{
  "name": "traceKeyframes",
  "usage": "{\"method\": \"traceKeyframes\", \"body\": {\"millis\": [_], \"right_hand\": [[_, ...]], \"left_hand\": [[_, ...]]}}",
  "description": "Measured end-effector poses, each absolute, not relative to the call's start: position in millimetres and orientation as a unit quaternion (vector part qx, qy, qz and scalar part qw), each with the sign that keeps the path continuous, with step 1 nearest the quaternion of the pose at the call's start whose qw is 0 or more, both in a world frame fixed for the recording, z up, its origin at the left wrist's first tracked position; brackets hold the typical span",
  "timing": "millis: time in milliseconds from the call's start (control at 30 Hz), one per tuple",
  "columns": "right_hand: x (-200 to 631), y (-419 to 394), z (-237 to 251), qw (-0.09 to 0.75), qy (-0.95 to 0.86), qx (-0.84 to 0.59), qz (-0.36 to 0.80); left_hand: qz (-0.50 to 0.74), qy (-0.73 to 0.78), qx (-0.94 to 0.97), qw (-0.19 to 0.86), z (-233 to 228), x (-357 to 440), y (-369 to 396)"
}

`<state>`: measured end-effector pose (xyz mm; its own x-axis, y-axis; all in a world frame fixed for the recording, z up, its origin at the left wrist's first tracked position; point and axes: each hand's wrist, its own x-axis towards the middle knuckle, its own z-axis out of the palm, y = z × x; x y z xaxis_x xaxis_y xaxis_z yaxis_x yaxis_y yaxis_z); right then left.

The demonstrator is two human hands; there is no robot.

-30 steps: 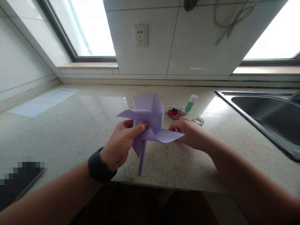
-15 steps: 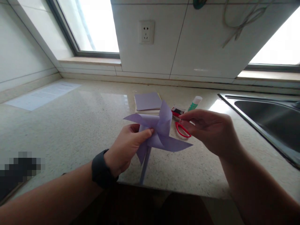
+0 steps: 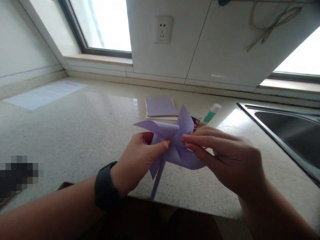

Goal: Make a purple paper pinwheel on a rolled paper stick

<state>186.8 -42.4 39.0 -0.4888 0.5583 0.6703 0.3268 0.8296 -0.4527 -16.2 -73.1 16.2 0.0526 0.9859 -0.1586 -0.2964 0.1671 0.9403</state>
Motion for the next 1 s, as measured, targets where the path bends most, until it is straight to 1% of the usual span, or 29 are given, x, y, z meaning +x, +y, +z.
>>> {"method": "traceKeyframes", "body": {"millis": [133,333,533,733,1000], "right_hand": [[184,-42,38,0.447,-0.846,-0.247,0.155],[186,-41,33,0.448,-0.825,-0.290,0.188],[186,-42,38,0.409,-0.859,-0.261,0.163],[183,-46,39,0.398,-0.864,-0.268,0.150],[176,-45,36,0.406,-0.851,-0.280,0.179]], "left_hand": [[0.517,0.453,0.384,0.617,17,-16,-75],[0.518,0.445,0.386,0.620,16,-15,-75],[0.524,0.446,0.382,0.617,18,-14,-76],[0.523,0.457,0.423,0.581,23,-12,-80],[0.527,0.484,0.438,0.545,26,-9,-85]]}}
